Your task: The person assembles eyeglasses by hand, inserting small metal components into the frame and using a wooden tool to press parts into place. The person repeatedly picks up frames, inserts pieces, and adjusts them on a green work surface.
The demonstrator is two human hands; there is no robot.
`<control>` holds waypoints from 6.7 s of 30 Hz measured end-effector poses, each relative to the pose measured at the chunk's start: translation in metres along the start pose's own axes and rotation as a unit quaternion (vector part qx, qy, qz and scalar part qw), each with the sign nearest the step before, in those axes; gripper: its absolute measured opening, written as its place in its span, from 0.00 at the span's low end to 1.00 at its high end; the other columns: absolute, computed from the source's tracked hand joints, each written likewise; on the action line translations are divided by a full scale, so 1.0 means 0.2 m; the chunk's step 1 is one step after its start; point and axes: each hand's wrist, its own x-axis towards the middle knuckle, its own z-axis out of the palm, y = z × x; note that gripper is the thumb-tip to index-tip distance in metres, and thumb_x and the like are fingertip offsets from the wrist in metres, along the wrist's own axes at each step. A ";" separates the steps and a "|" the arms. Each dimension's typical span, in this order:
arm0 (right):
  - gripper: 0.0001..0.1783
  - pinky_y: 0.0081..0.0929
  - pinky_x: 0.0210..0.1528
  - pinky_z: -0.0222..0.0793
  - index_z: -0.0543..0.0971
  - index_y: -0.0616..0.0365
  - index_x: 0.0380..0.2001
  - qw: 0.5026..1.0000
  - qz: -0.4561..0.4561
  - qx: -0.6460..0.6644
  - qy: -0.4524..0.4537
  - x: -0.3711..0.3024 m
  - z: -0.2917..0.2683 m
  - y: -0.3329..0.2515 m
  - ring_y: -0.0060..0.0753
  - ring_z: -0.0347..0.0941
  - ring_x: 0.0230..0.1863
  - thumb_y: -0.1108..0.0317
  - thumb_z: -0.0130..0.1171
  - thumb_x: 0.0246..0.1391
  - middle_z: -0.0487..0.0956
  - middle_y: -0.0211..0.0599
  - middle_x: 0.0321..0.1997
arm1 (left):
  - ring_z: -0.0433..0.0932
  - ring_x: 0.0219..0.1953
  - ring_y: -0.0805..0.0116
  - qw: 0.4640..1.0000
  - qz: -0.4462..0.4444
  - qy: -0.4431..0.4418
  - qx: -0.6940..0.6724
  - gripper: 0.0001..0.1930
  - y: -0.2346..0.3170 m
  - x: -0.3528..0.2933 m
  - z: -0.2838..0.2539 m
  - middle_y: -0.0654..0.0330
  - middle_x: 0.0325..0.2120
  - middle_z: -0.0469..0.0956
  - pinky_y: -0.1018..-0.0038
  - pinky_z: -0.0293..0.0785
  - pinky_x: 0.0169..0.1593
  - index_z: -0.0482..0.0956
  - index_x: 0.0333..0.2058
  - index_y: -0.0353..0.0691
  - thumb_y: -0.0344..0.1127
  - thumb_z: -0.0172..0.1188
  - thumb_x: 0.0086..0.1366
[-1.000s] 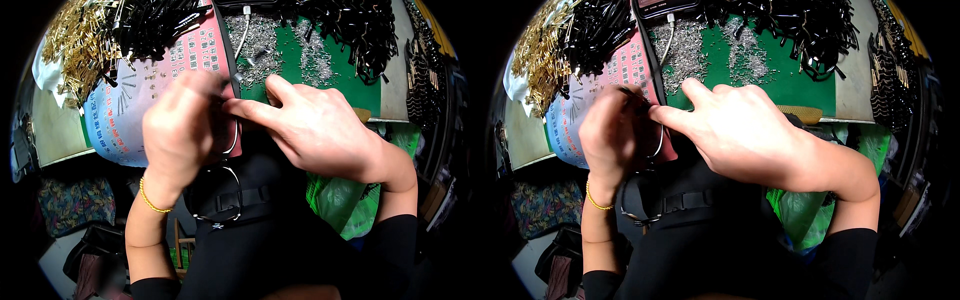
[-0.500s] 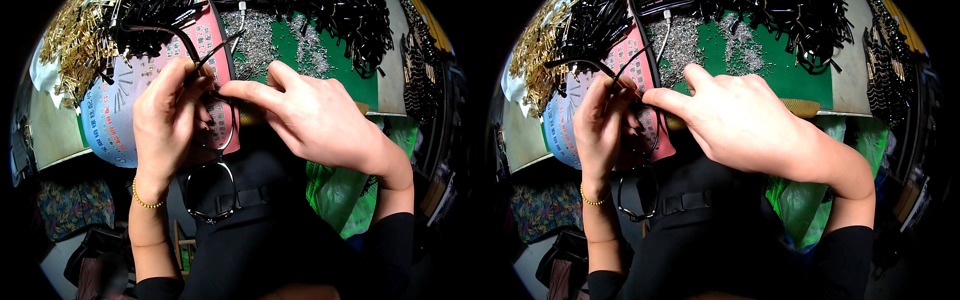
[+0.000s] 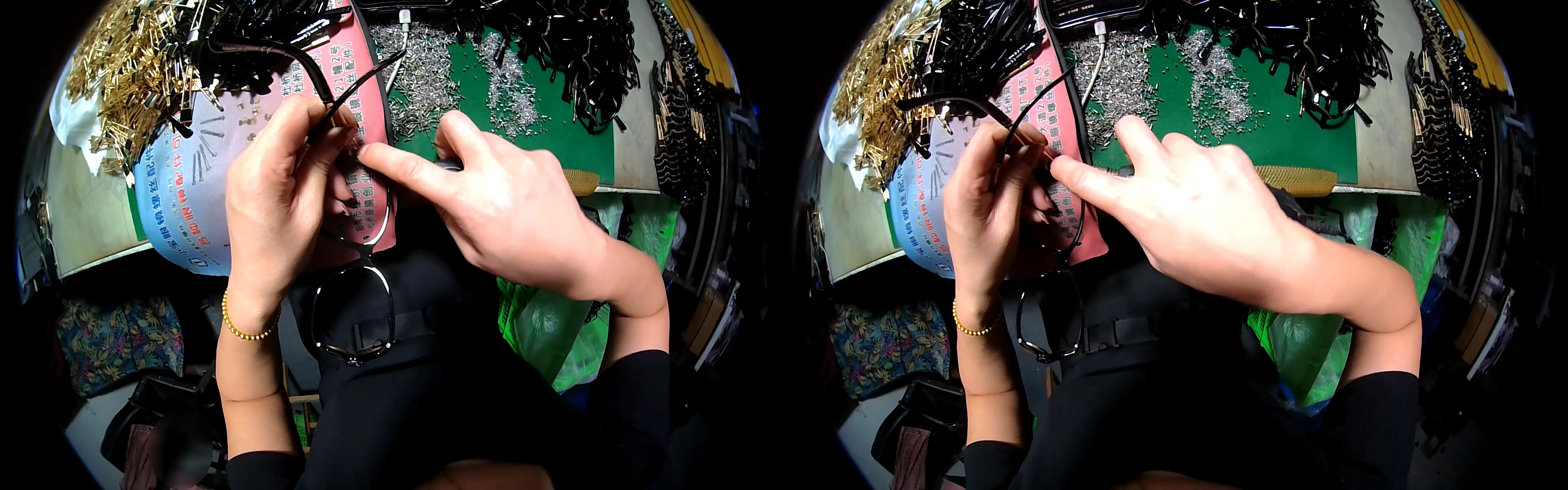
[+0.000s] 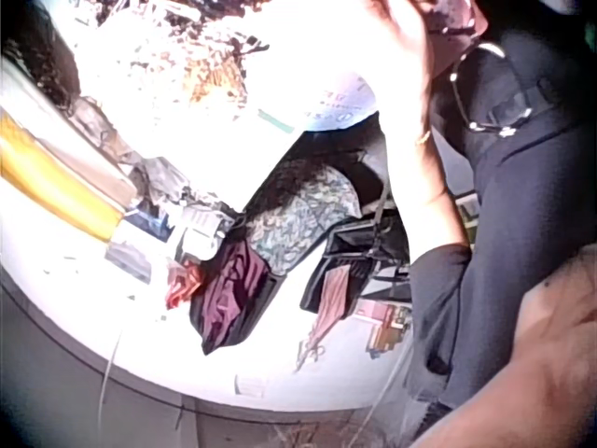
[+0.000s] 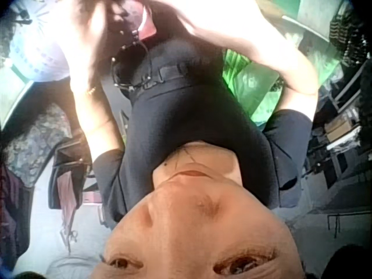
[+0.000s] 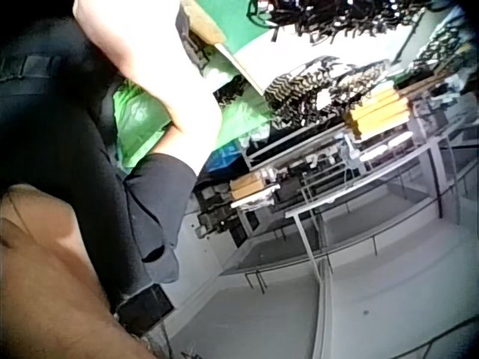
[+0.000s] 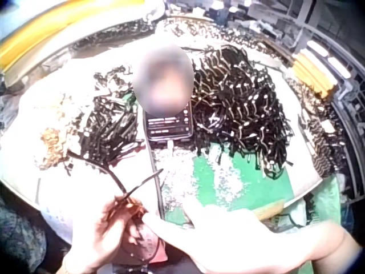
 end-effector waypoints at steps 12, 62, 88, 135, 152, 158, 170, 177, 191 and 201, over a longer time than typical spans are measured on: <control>0.35 0.35 0.23 0.73 0.75 0.35 0.63 1.000 0.014 -0.018 0.020 -0.02 0.03 -0.04 0.39 0.73 0.29 0.75 0.59 0.50 0.68 0.37 0.34 | 0.76 0.21 0.82 1.000 -0.007 -0.005 0.001 0.06 0.00 0.00 -0.01 0.63 0.29 0.80 0.83 0.73 0.24 0.76 0.43 0.34 0.21 0.57 0.69; 0.26 0.38 0.25 0.72 0.75 0.34 0.61 0.994 0.105 -0.035 0.002 -0.18 -0.05 0.11 0.40 0.75 0.25 0.68 0.60 0.60 0.68 0.37 0.34 | 0.65 0.26 0.82 0.949 0.180 0.256 -0.028 0.25 -0.01 0.13 -0.02 0.67 0.30 0.68 0.84 0.65 0.26 0.69 0.62 0.32 0.48 0.45 0.79; 0.31 0.33 0.33 0.80 0.74 0.36 0.63 0.992 0.020 0.118 -0.044 -0.08 -0.11 0.02 0.39 0.82 0.38 0.72 0.59 0.55 0.77 0.35 0.55 | 0.83 0.44 0.51 0.906 0.332 0.033 0.260 0.14 -0.12 -0.28 -0.04 0.55 0.34 0.85 0.47 0.74 0.60 0.73 0.39 0.40 0.25 0.70 0.58; 0.23 0.32 0.29 0.78 0.80 0.47 0.54 0.974 -0.081 0.206 -0.054 0.02 -0.02 0.13 0.38 0.80 0.31 0.73 0.60 0.52 0.79 0.30 0.55 | 0.83 0.33 0.60 0.922 0.289 -0.002 0.258 0.15 -0.07 -0.16 -0.07 0.57 0.33 0.79 0.53 0.81 0.52 0.75 0.37 0.41 0.24 0.72 0.53; 0.23 0.25 0.21 0.73 0.80 0.48 0.51 0.985 -0.166 0.008 -0.037 0.08 -0.03 0.14 0.28 0.75 0.26 0.62 0.63 0.48 0.80 0.24 0.48 | 0.83 0.33 0.59 0.974 0.198 0.026 0.103 0.09 -0.19 -0.22 -0.08 0.57 0.36 0.64 0.44 0.78 0.56 0.76 0.35 0.40 0.20 0.66 0.60; 0.23 0.20 0.19 0.68 0.81 0.48 0.50 0.985 -0.168 -0.007 0.038 0.08 0.06 0.11 0.25 0.73 0.26 0.59 0.62 0.49 0.80 0.22 0.48 | 0.82 0.32 0.61 0.971 0.203 0.015 0.126 0.11 -0.21 -0.20 -0.11 0.57 0.34 0.65 0.48 0.81 0.54 0.75 0.35 0.40 0.19 0.67 0.58; 0.08 0.38 0.32 0.76 0.77 0.57 0.39 0.963 0.203 0.024 0.174 -0.42 -0.11 0.38 0.45 0.79 0.35 0.67 0.57 0.56 0.78 0.41 0.38 | 0.80 0.48 0.45 0.898 0.366 0.107 0.220 0.06 0.04 -0.27 -0.04 0.43 0.45 0.78 0.47 0.74 0.59 0.75 0.39 0.31 0.28 0.54 0.69; 0.15 0.45 0.48 0.73 0.75 0.58 0.48 0.930 0.325 -0.079 0.149 -0.54 -0.21 0.76 0.55 0.76 0.47 0.65 0.59 0.59 0.78 0.48 0.45 | 0.83 0.35 0.68 0.894 -0.068 0.334 0.290 0.25 -0.03 -0.06 -1.22 0.55 0.43 0.84 0.73 0.79 0.37 0.76 0.57 0.35 0.51 0.51 0.75; 0.15 0.33 0.48 0.71 0.75 0.64 0.50 0.947 0.291 -0.062 0.119 -0.63 -0.27 0.76 0.48 0.76 0.42 0.74 0.56 0.60 0.79 0.50 0.44 | 0.81 0.34 0.58 0.886 0.051 0.256 0.382 0.07 0.03 0.11 -0.72 0.53 0.33 0.82 0.68 0.76 0.42 0.83 0.39 0.36 0.32 0.63 0.66; 0.06 0.08 0.23 0.53 0.72 0.55 0.38 0.814 0.363 0.386 0.238 -0.65 -0.24 0.43 0.06 0.61 0.24 0.72 0.61 0.63 0.74 0.20 0.31 | 0.83 0.36 0.62 0.818 0.110 0.254 0.504 0.10 0.01 0.31 -0.83 0.56 0.37 0.83 0.71 0.77 0.41 0.84 0.43 0.40 0.25 0.65 0.63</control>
